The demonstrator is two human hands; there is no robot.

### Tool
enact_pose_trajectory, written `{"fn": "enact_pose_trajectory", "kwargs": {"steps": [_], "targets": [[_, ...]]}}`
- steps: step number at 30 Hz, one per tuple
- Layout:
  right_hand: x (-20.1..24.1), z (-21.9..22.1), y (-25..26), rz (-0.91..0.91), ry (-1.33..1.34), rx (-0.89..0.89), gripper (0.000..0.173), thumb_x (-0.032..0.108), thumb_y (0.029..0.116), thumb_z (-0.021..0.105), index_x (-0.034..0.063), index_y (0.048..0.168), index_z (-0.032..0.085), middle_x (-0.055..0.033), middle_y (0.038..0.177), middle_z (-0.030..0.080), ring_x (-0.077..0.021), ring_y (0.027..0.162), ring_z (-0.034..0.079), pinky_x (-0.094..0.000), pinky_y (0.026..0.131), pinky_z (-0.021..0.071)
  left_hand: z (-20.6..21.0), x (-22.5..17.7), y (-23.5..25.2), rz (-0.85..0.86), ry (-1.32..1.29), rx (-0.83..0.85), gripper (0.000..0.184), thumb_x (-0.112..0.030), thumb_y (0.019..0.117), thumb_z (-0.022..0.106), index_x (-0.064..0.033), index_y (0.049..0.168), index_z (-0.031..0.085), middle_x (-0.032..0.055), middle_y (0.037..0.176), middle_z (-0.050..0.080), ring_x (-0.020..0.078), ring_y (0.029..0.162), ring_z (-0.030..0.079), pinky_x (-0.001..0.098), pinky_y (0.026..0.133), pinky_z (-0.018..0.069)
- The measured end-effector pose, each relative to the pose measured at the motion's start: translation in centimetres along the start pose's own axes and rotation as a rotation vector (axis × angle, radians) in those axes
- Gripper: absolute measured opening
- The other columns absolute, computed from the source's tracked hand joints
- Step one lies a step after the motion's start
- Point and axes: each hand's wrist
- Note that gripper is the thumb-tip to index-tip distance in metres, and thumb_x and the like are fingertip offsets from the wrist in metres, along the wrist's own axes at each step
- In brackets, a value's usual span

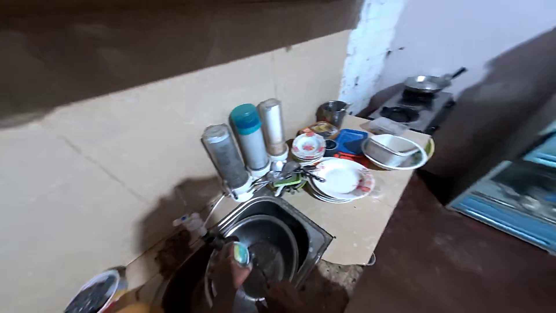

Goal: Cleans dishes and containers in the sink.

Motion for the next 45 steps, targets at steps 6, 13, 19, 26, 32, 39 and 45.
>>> {"fn": "enact_pose_trajectory", "kwargs": {"steps": [6, 13, 19, 26, 32, 39, 45], "targets": [[0.2, 0.3, 0.3, -0.01, 0.002, -0.003, 0.056, 0.047, 0.1078, 0.04, 0.0011, 0.128, 0.064, -0.023, 0.128, 0.065, -0.0403, 0.119, 0.063, -0.0596, 0.099, 0.0493, -1.9, -0.4, 0.4, -0.015, 0.095, -0.003, 0.109, -0.064, 0.0672, 0.083, -0.0218, 0.158, 0.041, 0.0126, 0.16, 0.044, 0.0475, 0.146, 0.036, 0.0726, 0.104, 0.0371], [0.6, 0.2, 0.4, 0.014, -0.047, -0.001, 0.059, 0.049, 0.1071, 0.039, 0.0005, 0.126, 0.065, -0.0244, 0.124, 0.067, -0.0418, 0.116, 0.064, -0.0604, 0.098, 0.0492, -2.6, 0.6, -1.6, -0.006, 0.076, -0.055, 0.103, -0.066, 0.0681, 0.082, -0.0237, 0.155, 0.046, 0.014, 0.157, 0.046, 0.0462, 0.142, 0.042, 0.069, 0.099, 0.0429], [0.5, 0.1, 0.3, 0.007, -0.083, -0.034, 0.061, 0.053, 0.105, 0.041, 0.0048, 0.132, 0.065, -0.0202, 0.131, 0.066, -0.0372, 0.122, 0.063, -0.0563, 0.103, 0.0487, -5.9, 3.3, -7.6, -0.042, -0.007, 0.034, 0.1, -0.065, 0.0711, 0.079, -0.024, 0.156, 0.045, 0.0093, 0.165, 0.036, 0.0418, 0.145, 0.038, 0.0651, 0.104, 0.0407], [2.4, -3.0, 5.0, -0.123, 0.473, -0.471, 0.038, 0.027, 0.1045, 0.056, -0.0047, 0.121, 0.067, -0.0239, 0.113, 0.07, -0.035, 0.106, 0.068, -0.0509, 0.098, 0.053, -8.1, 11.3, -19.7, -0.054, 0.039, -0.055, 0.096, -0.062, 0.0665, 0.084, -0.0154, 0.146, 0.058, 0.0202, 0.154, 0.05, 0.0533, 0.14, 0.042, 0.0741, 0.103, 0.0392], [12.4, -12.7, 9.7, -0.663, 0.153, -0.908, 0.049, 0.026, 0.0983, 0.059, -0.0078, 0.133, 0.059, -0.0336, 0.145, 0.049, -0.05, 0.133, 0.05, -0.0584, 0.111, 0.0421, -7.1, 16.3, -25.9, -0.376, 0.009, 0.071, 0.108, -0.065, 0.0643, 0.085, -0.0234, 0.156, 0.045, 0.0145, 0.163, 0.038, 0.0521, 0.148, 0.029, 0.0732, 0.107, 0.0348], [19.3, -21.5, 15.3, -0.251, 0.165, -0.052, 0.047, 0.032, 0.1119, 0.038, -0.0053, 0.111, 0.067, -0.0167, 0.1, 0.07, -0.023, 0.091, 0.066, -0.0435, 0.088, 0.0525, -6.5, 16.7, -27.6, -0.356, -0.055, -0.043, 0.1, -0.079, 0.0731, 0.07, -0.0265, 0.155, 0.047, 0.0082, 0.165, 0.037, 0.0482, 0.146, 0.035, 0.0687, 0.107, 0.0373], [17.2, -19.5, 16.4, -0.35, 0.64, 0.046, 0.037, 0.02, 0.1094, 0.045, 0.0102, 0.075, 0.055, 0.0074, 0.054, 0.047, -0.0052, 0.049, 0.049, -0.0214, 0.058, 0.0493, -6.1, 16.9, -27.2, -0.36, -0.134, -0.078, 0.068, -0.064, 0.0976, 0.05, -0.0234, 0.152, 0.051, 0.0107, 0.165, 0.037, 0.0424, 0.153, 0.028, 0.0657, 0.117, 0.027]]}}
Point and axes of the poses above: each hand's wrist, its own y-axis towards the middle knuckle, its own z-axis out of the palm, x = y × z
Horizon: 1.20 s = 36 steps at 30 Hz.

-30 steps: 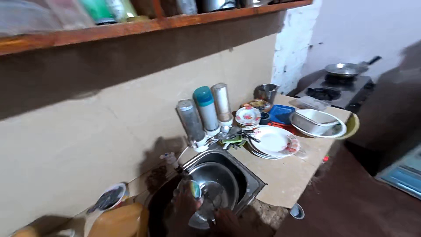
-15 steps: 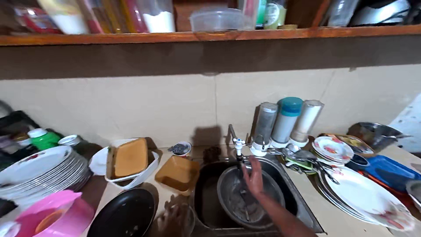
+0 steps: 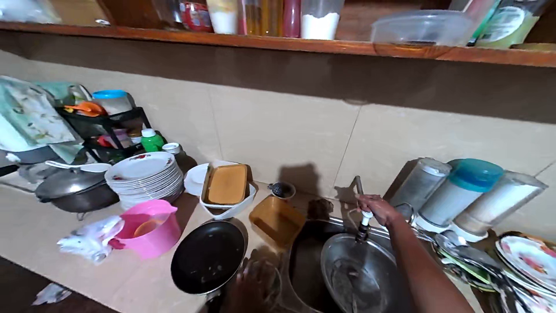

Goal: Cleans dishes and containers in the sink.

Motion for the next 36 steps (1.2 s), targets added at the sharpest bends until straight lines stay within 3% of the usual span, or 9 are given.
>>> {"fn": "enact_pose_trajectory", "kwargs": {"steps": [4, 8, 10, 14, 16, 20, 27, 33, 36], "targets": [[-0.4, 2.8, -0.9, -0.011, 0.102, -0.433, 0.037, 0.028, 0.1097, 0.047, 0.002, 0.088, 0.062, 0.0018, 0.064, 0.049, -0.008, 0.055, 0.047, -0.0258, 0.058, 0.0452, 0.6, -0.2, -0.5, 0.105, 0.005, -0.141, 0.058, -0.05, 0.0966, 0.059, -0.019, 0.146, 0.059, 0.0168, 0.159, 0.045, 0.0453, 0.148, 0.036, 0.0677, 0.117, 0.0245], [0.4, 4.1, -1.0, 0.058, -0.156, -0.621, 0.051, 0.037, 0.1106, 0.042, -0.0044, 0.094, 0.067, -0.0134, 0.08, 0.06, -0.0241, 0.073, 0.056, -0.0466, 0.075, 0.0471, -2.4, -1.1, 0.0, 0.086, 0.053, 0.204, 0.059, -0.039, 0.1047, 0.047, -0.0149, 0.158, 0.04, 0.0166, 0.164, 0.037, 0.0428, 0.152, 0.03, 0.0624, 0.122, 0.0217], [0.8, 4.7, -1.9, 0.088, -0.465, -0.698, 0.051, 0.038, 0.111, 0.038, -0.0015, 0.108, 0.07, -0.0221, 0.104, 0.07, -0.0364, 0.102, 0.066, -0.0589, 0.092, 0.0466, -0.6, -0.1, 0.3, 0.133, 0.042, 0.085, 0.058, -0.041, 0.102, 0.049, -0.0119, 0.152, 0.049, 0.0175, 0.156, 0.047, 0.0434, 0.146, 0.04, 0.0627, 0.119, 0.0279], [-3.5, 10.5, -4.6, -0.509, -0.937, -0.915, 0.043, 0.034, 0.0976, 0.054, 0.0043, 0.125, 0.069, -0.027, 0.136, 0.061, -0.0554, 0.134, 0.047, -0.0828, 0.105, 0.0228, -1.0, -0.5, 0.6, 0.078, -0.005, 0.081, 0.056, -0.045, 0.0997, 0.057, -0.0145, 0.147, 0.056, 0.0202, 0.15, 0.052, 0.0432, 0.144, 0.041, 0.0606, 0.118, 0.0319], [-5.1, 15.8, -6.2, -0.485, -0.827, -0.685, 0.051, 0.039, 0.0962, 0.061, 0.0049, 0.134, 0.065, -0.0256, 0.142, 0.056, -0.051, 0.137, 0.046, -0.0767, 0.109, 0.0271, -0.6, -0.4, 1.0, 0.088, 0.019, 0.026, 0.053, -0.048, 0.0987, 0.059, -0.0155, 0.14, 0.062, 0.0189, 0.141, 0.059, 0.0423, 0.136, 0.05, 0.0584, 0.111, 0.0415], [-8.3, 25.1, -7.1, 0.082, -0.274, -0.325, 0.065, 0.041, 0.101, 0.061, -0.0056, 0.145, 0.047, -0.0299, 0.145, 0.051, -0.0422, 0.137, 0.049, -0.0534, 0.114, 0.0401, 1.4, 0.5, 2.2, 0.187, 0.031, -0.097, 0.04, -0.04, 0.0994, 0.059, -0.0115, 0.125, 0.071, 0.0184, 0.124, 0.069, 0.0399, 0.119, 0.063, 0.0544, 0.101, 0.0513], [-10.1, 26.9, -7.1, 0.531, 0.119, -0.184, 0.057, 0.027, 0.1, 0.064, -0.0043, 0.144, 0.046, -0.0287, 0.136, 0.055, -0.0393, 0.122, 0.058, -0.056, 0.1, 0.0494, 2.4, 0.0, 2.7, 0.288, 0.117, -0.384, 0.025, -0.025, 0.091, 0.067, -0.0054, 0.103, 0.078, 0.0163, 0.1, 0.076, 0.0336, 0.094, 0.074, 0.0483, 0.083, 0.0602], [-12.3, 23.6, -9.9, 0.62, 0.437, -0.228, 0.048, 0.024, 0.1106, 0.037, 0.0023, 0.153, 0.033, -0.0294, 0.145, 0.047, -0.0445, 0.121, 0.058, -0.062, 0.091, 0.0528, -0.5, 0.2, 1.7, 0.22, -0.085, -0.023, 0.051, -0.04, 0.0913, 0.069, -0.0013, 0.124, 0.071, 0.0237, 0.127, 0.068, 0.0402, 0.126, 0.06, 0.0535, 0.11, 0.0445], [-14.1, 22.0, -12.4, 0.541, 0.617, -0.333, 0.055, 0.02, 0.108, 0.042, 0.0104, 0.158, 0.021, -0.0272, 0.148, 0.042, -0.0438, 0.123, 0.054, -0.0624, 0.088, 0.053, -0.7, 2.2, 1.5, 0.269, -0.224, 0.057, 0.062, -0.03, 0.083, 0.081, -0.0017, 0.135, 0.063, 0.026, 0.138, 0.06, 0.0435, 0.133, 0.053, 0.055, 0.115, 0.039]]}}
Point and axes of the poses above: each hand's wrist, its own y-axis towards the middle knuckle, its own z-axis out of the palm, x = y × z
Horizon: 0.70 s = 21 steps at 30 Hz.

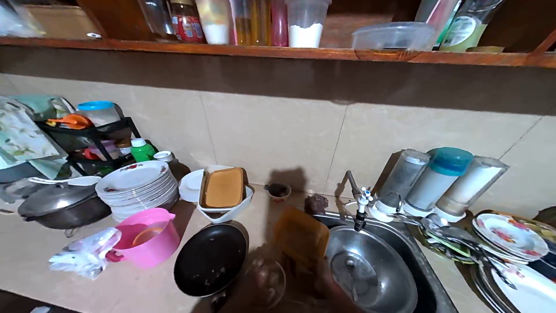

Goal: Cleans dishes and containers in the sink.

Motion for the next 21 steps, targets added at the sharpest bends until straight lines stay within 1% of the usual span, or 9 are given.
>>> {"fn": "enact_pose_trajectory", "kwargs": {"steps": [3, 6, 8, 11, 13, 15, 17, 18, 21], "targets": [[-0.2, -2.3, -1.2, -0.092, 0.089, 0.037, 0.059, 0.02, 0.1051, 0.048, 0.0114, 0.158, 0.023, -0.0247, 0.148, 0.044, -0.0409, 0.125, 0.054, -0.0613, 0.091, 0.052, 0.3, -0.1, -1.7, -0.128, -0.027, -0.002, 0.048, -0.014, 0.0919, 0.07, -0.0014, 0.137, 0.063, 0.0243, 0.141, 0.059, 0.0408, 0.134, 0.055, 0.055, 0.114, 0.0415], [0.7, -3.1, -3.5, -0.232, 0.084, 0.062, 0.054, 0.018, 0.1059, 0.046, 0.0081, 0.156, 0.027, -0.0255, 0.141, 0.049, -0.0386, 0.112, 0.061, -0.0562, 0.082, 0.0574, -0.4, -2.2, -1.4, -0.299, -0.33, -0.383, 0.042, -0.013, 0.0989, 0.06, 0.0067, 0.135, 0.058, 0.0284, 0.125, 0.066, 0.0392, 0.119, 0.065, 0.0546, 0.107, 0.0488], [1.3, -2.9, -4.6, -0.32, 0.085, 0.084, 0.047, 0.016, 0.1076, 0.042, 0.0057, 0.152, 0.029, -0.0253, 0.133, 0.052, -0.0356, 0.103, 0.064, -0.0532, 0.076, 0.0588, -2.3, -5.3, 0.7, -0.185, -0.414, -0.516, 0.042, -0.008, 0.0983, 0.061, 0.0086, 0.137, 0.056, 0.029, 0.124, 0.066, 0.0385, 0.115, 0.067, 0.0521, 0.103, 0.0521], [2.1, -1.7, -6.2, -0.361, 0.065, 0.141, 0.044, 0.02, 0.1094, 0.042, 0.0032, 0.149, 0.033, -0.0236, 0.123, 0.058, -0.0319, 0.097, 0.067, -0.0494, 0.075, 0.06, -2.7, -10.2, 4.7, 0.095, -0.299, -0.345, 0.035, -0.017, 0.1054, 0.052, 0.0054, 0.129, 0.065, 0.0237, 0.133, 0.065, 0.0362, 0.127, 0.062, 0.0485, 0.11, 0.0471], [3.2, -1.1, -6.9, -0.426, 0.034, 0.161, 0.04, 0.025, 0.11, 0.037, -0.0013, 0.141, 0.041, -0.0144, 0.099, 0.064, -0.0196, 0.077, 0.066, -0.0371, 0.067, 0.0583, -2.3, -13.2, 6.0, 0.088, -0.339, 0.026, 0.045, -0.033, 0.11, 0.044, -0.0034, 0.139, 0.06, 0.0165, 0.146, 0.057, 0.0294, 0.137, 0.053, 0.0481, 0.117, 0.0397], [5.6, -2.1, -6.4, -0.403, 0.037, 0.132, 0.042, 0.035, 0.1111, 0.035, 0.0, 0.13, 0.047, -0.0107, 0.083, 0.067, -0.0169, 0.065, 0.066, -0.0339, 0.056, 0.057, -2.0, -14.2, 6.9, 0.218, -0.192, 0.25, 0.049, -0.035, 0.107, 0.051, -0.0082, 0.148, 0.054, 0.0113, 0.157, 0.048, 0.0274, 0.147, 0.043, 0.049, 0.121, 0.0342], [9.2, -3.6, -6.8, -0.331, 0.001, 0.015, 0.049, 0.043, 0.1097, 0.039, 0.0043, 0.136, 0.052, -0.016, 0.099, 0.067, -0.0234, 0.076, 0.065, -0.041, 0.062, 0.0547, -2.1, -13.1, 7.6, 0.342, 0.087, 0.329, 0.052, -0.028, 0.1024, 0.061, -0.0087, 0.149, 0.052, 0.012, 0.159, 0.045, 0.0336, 0.148, 0.04, 0.0545, 0.118, 0.0345], [10.5, -4.4, -7.2, -0.361, -0.03, -0.024, 0.047, 0.041, 0.1094, 0.042, 0.006, 0.138, 0.052, -0.0166, 0.109, 0.066, -0.0245, 0.086, 0.065, -0.043, 0.068, 0.0551, -2.1, -12.0, 7.7, 0.358, 0.169, 0.327, 0.045, -0.017, 0.0994, 0.063, -0.005, 0.142, 0.058, 0.0146, 0.153, 0.051, 0.0374, 0.142, 0.046, 0.0573, 0.114, 0.038], [10.9, -4.5, -7.9, -0.584, -0.049, -0.065, 0.052, 0.025, 0.1036, 0.059, 0.0041, 0.147, 0.04, -0.0231, 0.127, 0.056, -0.031, 0.103, 0.062, -0.0489, 0.079, 0.0557, -2.2, -10.6, 8.0, 0.353, 0.211, 0.317, 0.028, -0.006, 0.1025, 0.055, 0.0051, 0.126, 0.066, 0.0233, 0.135, 0.062, 0.042, 0.128, 0.057, 0.0571, 0.11, 0.0418]]}}
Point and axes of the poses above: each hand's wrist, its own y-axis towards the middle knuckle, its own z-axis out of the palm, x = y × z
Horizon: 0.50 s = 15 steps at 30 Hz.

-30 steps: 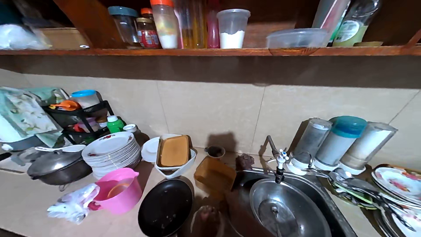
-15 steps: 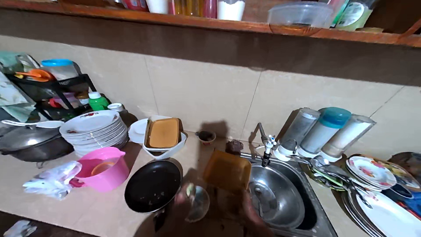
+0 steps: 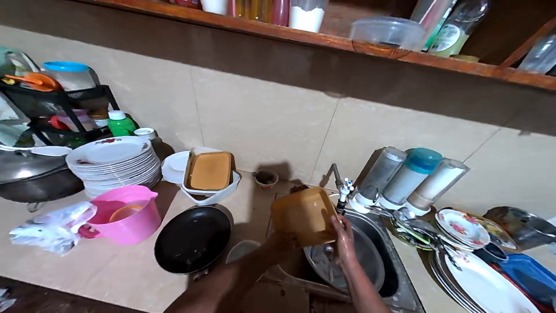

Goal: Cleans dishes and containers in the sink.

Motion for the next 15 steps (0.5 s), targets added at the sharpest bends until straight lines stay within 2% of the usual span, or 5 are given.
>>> {"fn": "enact_pose_trajectory", "kwargs": {"steps": [3, 6, 9, 12, 15], "targets": [[-2.6, 1.7, -2.3, -0.087, 0.067, 0.08, 0.092, 0.018, 0.0921, 0.066, 0.0128, 0.162, 0.006, -0.0239, 0.153, 0.038, -0.0313, 0.125, 0.055, -0.0503, 0.094, 0.0536, -0.5, -4.6, 0.9, -0.068, -0.233, -0.091, 0.033, -0.013, 0.1019, 0.058, 0.0068, 0.127, 0.063, 0.0266, 0.128, 0.064, 0.0417, 0.122, 0.062, 0.0565, 0.106, 0.047], [-2.8, 1.2, -3.2, -0.062, -0.048, 0.057, 0.056, 0.02, 0.1005, 0.057, -0.0019, 0.147, 0.035, -0.021, 0.115, 0.062, -0.0208, 0.09, 0.066, -0.0394, 0.076, 0.057, 1.7, -6.1, 1.2, 0.014, -0.251, -0.198, 0.031, -0.012, 0.0994, 0.061, 0.0048, 0.125, 0.064, 0.0252, 0.124, 0.066, 0.0416, 0.118, 0.064, 0.0588, 0.101, 0.0492], [-1.0, -1.3, -2.0, -0.105, -0.189, 0.08, 0.047, 0.025, 0.1034, 0.055, -0.0033, 0.14, 0.05, -0.0209, 0.117, 0.066, -0.0228, 0.098, 0.068, -0.0412, 0.087, 0.0573, 4.7, -0.9, 1.0, 0.162, 0.024, -0.233, 0.031, -0.003, 0.1017, 0.053, -0.0048, 0.129, 0.067, 0.0188, 0.134, 0.064, 0.0399, 0.127, 0.059, 0.0593, 0.106, 0.0454], [-2.7, -0.9, -2.5, -0.175, -0.107, 0.054, 0.072, 0.028, 0.0975, 0.061, 0.0039, 0.157, 0.028, -0.0271, 0.14, 0.051, -0.0303, 0.116, 0.06, -0.0465, 0.094, 0.053, 2.5, 0.0, 1.1, 0.05, 0.016, -0.145, 0.032, 0.001, 0.1014, 0.051, -0.0007, 0.129, 0.066, 0.0212, 0.137, 0.062, 0.0416, 0.132, 0.054, 0.0574, 0.114, 0.0377], [-5.3, 0.8, -3.8, -0.204, 0.182, 0.03, 0.093, 0.022, 0.091, 0.065, 0.0174, 0.162, 0.005, -0.021, 0.153, 0.037, -0.0291, 0.122, 0.057, -0.0479, 0.089, 0.0566, 1.0, -3.8, 1.6, 0.029, -0.151, -0.265, 0.031, 0.002, 0.0979, 0.056, 0.0021, 0.127, 0.067, 0.0202, 0.136, 0.063, 0.0382, 0.13, 0.058, 0.0545, 0.111, 0.0439]]}}
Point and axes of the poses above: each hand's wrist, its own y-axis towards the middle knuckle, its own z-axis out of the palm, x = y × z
